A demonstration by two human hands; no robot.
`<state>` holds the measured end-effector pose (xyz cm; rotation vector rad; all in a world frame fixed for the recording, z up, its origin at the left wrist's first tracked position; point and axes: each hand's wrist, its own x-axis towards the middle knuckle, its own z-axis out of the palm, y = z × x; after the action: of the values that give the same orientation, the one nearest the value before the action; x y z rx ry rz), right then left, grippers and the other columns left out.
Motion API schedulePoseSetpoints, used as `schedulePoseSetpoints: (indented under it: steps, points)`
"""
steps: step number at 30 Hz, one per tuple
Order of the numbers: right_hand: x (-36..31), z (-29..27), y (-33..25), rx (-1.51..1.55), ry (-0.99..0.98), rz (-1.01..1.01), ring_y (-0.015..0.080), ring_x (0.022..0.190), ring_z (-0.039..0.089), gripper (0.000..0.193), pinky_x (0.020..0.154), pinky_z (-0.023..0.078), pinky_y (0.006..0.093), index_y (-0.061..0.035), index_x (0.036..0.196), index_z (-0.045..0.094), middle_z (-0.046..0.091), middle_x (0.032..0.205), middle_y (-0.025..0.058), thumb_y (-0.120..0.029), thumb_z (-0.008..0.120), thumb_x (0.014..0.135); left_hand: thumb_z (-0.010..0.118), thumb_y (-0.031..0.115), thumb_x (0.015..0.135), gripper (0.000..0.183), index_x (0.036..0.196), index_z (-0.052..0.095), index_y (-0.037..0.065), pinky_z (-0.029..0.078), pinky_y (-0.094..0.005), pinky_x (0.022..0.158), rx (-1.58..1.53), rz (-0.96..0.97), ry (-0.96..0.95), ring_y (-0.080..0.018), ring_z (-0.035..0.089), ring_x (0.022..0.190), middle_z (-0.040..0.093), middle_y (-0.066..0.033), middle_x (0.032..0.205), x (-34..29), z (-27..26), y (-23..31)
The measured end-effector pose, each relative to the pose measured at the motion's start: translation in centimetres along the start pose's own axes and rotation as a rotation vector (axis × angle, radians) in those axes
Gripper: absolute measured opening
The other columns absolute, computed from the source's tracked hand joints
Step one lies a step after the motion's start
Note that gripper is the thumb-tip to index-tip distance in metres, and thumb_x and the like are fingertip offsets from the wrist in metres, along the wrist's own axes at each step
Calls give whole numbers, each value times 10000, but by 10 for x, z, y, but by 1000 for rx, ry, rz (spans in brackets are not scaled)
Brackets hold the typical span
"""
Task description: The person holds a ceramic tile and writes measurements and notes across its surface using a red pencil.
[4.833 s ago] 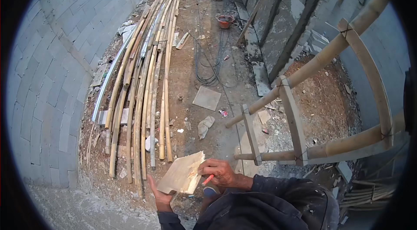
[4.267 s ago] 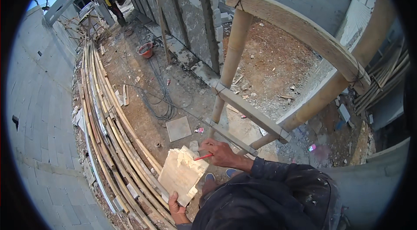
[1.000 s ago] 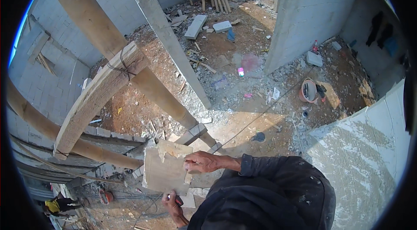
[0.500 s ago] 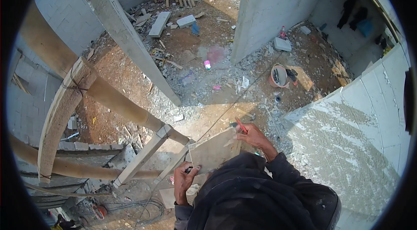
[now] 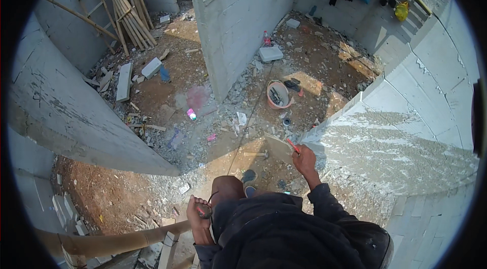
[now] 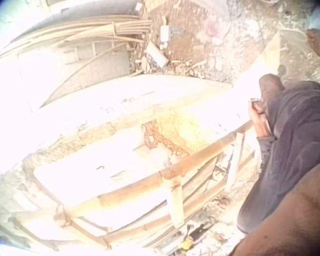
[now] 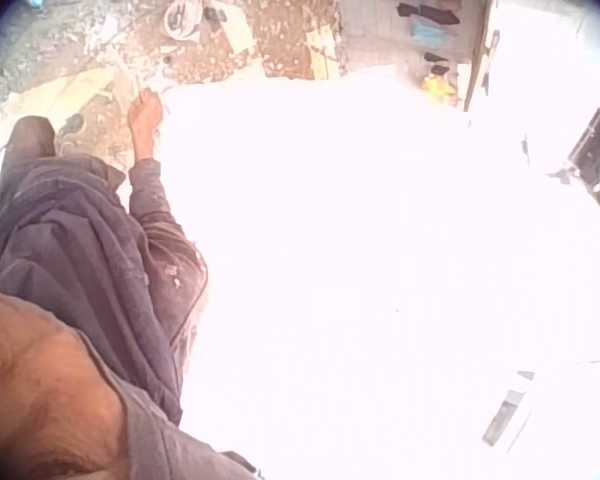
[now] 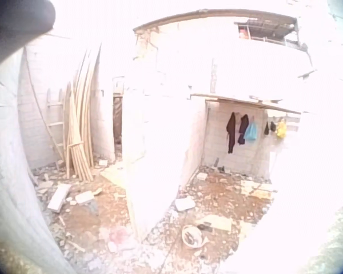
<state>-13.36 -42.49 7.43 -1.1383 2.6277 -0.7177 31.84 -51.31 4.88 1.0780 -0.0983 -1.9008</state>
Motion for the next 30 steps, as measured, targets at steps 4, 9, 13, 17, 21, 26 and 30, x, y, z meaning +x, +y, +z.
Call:
schedulePoseSetpoints:
  steps: [4,9,13,17,21,26,30]
  points:
    - [23,44,-5,-42,30,-41,476,880,693,152,771,535,577,-79,983,730,690,912,223,-147,689,853,667,367,1062,251,938,639,150,572,-505,886,-160,83,97,-205,646,838,648,-9,860,42,27,33]
    - [84,109,-40,-61,-38,-142,476,835,660,129,723,495,555,-54,913,708,652,845,226,-123,710,804,644,294,1076,216,963,645,110,568,-489,865,-279,61,-92,-244,660,879,672,-60,932,151,53,82]
    - [175,186,-129,-16,-94,-236,485,863,674,127,749,500,580,-39,907,698,673,879,240,-120,689,808,676,247,1026,180,992,668,71,586,-471,733,-267,175,-114,-263,676,836,693,-101,958,236,72,138]
    - [287,250,-238,-38,-206,-306,487,880,686,149,773,500,608,-37,940,709,693,911,254,-119,676,820,677,233,1008,176,958,679,65,576,-452,727,-283,259,-74,-251,659,797,689,-85,871,325,98,208]
    - [374,282,-342,83,-250,-344,469,852,693,186,757,512,571,-34,980,728,702,885,245,-141,701,830,694,222,997,154,1000,709,70,557,-438,736,-254,257,-18,-224,640,780,673,-37,809,386,139,291]
    - [496,334,-453,460,-110,-222,225,686,612,274,688,503,390,-25,1082,750,637,748,88,-178,737,854,688,214,1020,259,1190,693,19,570,-429,749,-323,311,-24,-217,655,799,677,-44,830,469,201,372]
    - [614,407,-534,516,-137,-223,157,694,562,324,681,486,345,-39,1157,759,594,734,48,-170,731,862,671,200,1033,213,1163,684,32,555,-420,753,-385,448,-12,-208,642,832,671,-34,846,549,209,441]
